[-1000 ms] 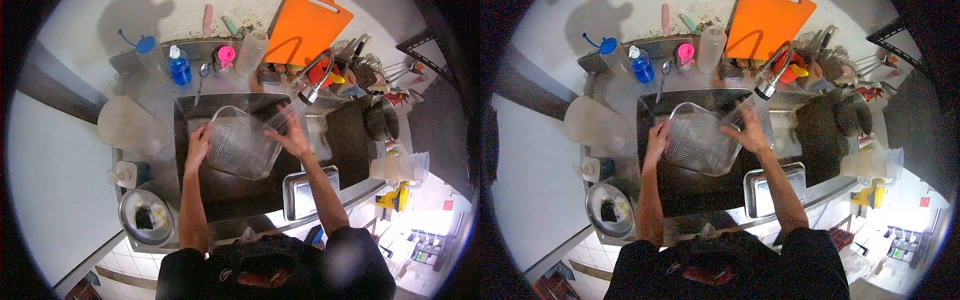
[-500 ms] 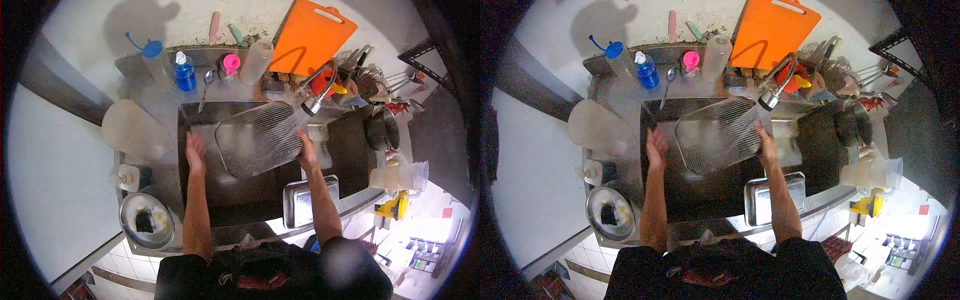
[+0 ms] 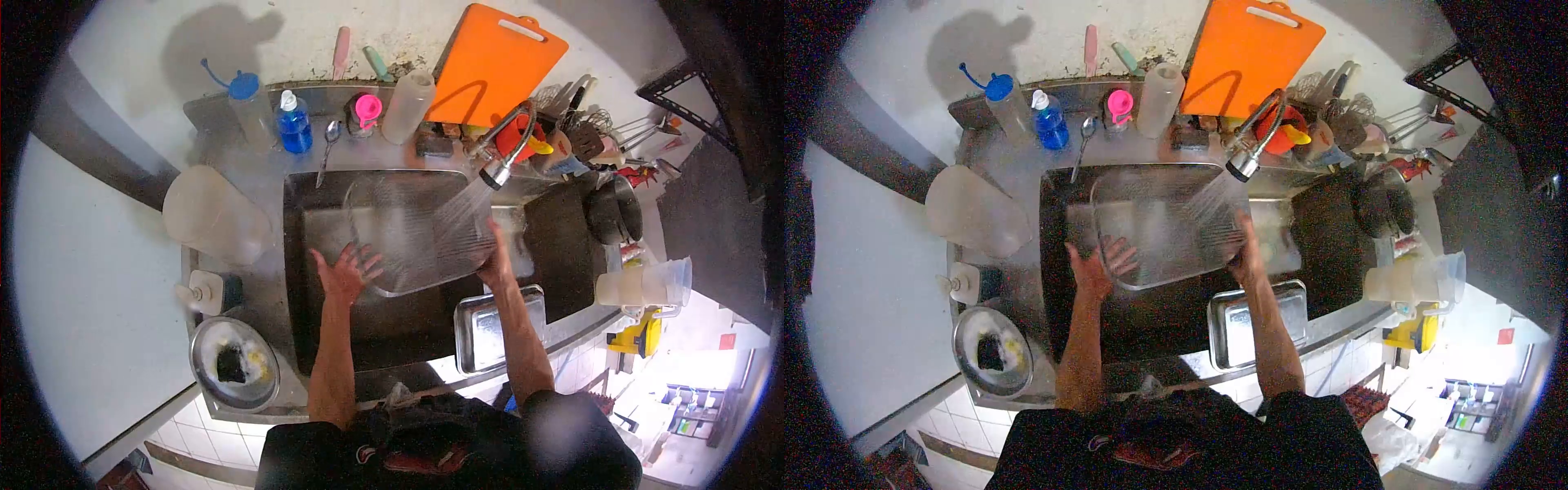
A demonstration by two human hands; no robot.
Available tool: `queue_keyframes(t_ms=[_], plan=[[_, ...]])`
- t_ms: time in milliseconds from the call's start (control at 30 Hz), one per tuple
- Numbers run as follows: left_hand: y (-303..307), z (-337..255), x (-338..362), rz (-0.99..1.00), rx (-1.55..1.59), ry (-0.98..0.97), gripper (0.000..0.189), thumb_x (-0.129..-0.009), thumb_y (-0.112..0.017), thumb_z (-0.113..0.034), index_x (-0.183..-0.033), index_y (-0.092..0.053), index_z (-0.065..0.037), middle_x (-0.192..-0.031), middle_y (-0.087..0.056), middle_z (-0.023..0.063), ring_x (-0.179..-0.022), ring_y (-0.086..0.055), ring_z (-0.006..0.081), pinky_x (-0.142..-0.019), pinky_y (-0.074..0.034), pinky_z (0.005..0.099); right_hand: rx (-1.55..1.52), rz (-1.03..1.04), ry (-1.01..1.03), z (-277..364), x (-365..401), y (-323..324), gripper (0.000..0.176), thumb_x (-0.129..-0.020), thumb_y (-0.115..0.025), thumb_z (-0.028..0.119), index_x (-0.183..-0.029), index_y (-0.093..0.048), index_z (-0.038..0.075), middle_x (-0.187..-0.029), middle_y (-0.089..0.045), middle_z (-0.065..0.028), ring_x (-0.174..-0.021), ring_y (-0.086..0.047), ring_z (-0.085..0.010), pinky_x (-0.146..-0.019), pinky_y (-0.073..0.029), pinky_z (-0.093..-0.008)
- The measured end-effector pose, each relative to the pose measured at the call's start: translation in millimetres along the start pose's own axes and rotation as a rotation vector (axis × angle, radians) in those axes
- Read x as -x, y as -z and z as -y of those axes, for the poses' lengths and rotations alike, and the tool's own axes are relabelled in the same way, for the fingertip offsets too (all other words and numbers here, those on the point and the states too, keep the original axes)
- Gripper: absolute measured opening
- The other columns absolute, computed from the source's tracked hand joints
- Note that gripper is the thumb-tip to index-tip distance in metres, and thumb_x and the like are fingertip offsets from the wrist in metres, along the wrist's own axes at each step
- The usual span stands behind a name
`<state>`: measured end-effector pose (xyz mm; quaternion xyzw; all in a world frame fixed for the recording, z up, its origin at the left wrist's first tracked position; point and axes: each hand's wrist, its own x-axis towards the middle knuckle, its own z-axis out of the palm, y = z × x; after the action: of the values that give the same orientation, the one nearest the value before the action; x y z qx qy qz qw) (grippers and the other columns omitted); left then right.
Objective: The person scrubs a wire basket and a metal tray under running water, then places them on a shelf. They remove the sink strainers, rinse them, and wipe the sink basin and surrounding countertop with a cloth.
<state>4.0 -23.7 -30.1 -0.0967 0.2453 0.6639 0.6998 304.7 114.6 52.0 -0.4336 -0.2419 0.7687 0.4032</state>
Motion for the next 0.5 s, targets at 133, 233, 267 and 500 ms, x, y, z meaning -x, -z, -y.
queue_keyframes(t_ms=[133, 233, 267, 500], plan=[[-26, -8, -5, -0.171, -0.361, -0.084, 0.09, -0.085, -0.029, -0.082, -0.124, -0.051, -0.004, -0.099, -0.06, 0.0162, -0.072, -0.061, 0.0253, -0.069, -0.05, 0.041, 0.373, -0.155, 0.001, -13, -3, 8, 0.076, -0.084, -0.07, 0.046, -0.138, -0.047, -0.002, -0.133, -0.055, -0.0126, -0.121, -0.05, -0.0241, -0.104, -0.038, -0.0378], [-29, -9, 0, -0.342, -0.526, -0.179, 0.073, -0.091, -0.032, -0.073, -0.093, -0.057, -0.005, -0.061, -0.052, 0.0038, -0.047, -0.049, 0.0149, -0.046, -0.042, 0.0329, 0.572, -0.152, -0.05, -7, -5, 2, 0.071, -0.084, -0.07, 0.047, -0.133, -0.051, -0.001, -0.129, -0.057, -0.0121, -0.117, -0.054, -0.0263, -0.101, -0.041, -0.0378], [-31, -13, 2, -0.323, -0.513, -0.21, 0.067, -0.092, -0.034, -0.071, -0.082, -0.054, -0.007, -0.056, -0.046, 0.0008, -0.043, -0.045, 0.0137, -0.041, -0.038, 0.0313, 0.634, -0.158, -0.059, -3, -6, 1, 0.07, -0.084, -0.07, 0.047, -0.131, -0.052, -0.001, -0.128, -0.058, -0.012, -0.115, -0.055, -0.0271, -0.1, -0.042, -0.0378], [-62, -15, -2, -0.411, -0.581, -0.519, 0.061, -0.093, -0.039, -0.068, -0.062, -0.038, -0.016, -0.048, -0.037, -0.0035, -0.035, -0.035, 0.0113, -0.034, -0.03, 0.0291, 1.531, -0.298, 0.908, -40, -5, -114, 0.069, -0.09, -0.062, 0.042, -0.142, -0.039, 0.002, -0.139, -0.044, -0.0266, -0.13, -0.042, -0.0409, -0.109, -0.031, -0.0487]])
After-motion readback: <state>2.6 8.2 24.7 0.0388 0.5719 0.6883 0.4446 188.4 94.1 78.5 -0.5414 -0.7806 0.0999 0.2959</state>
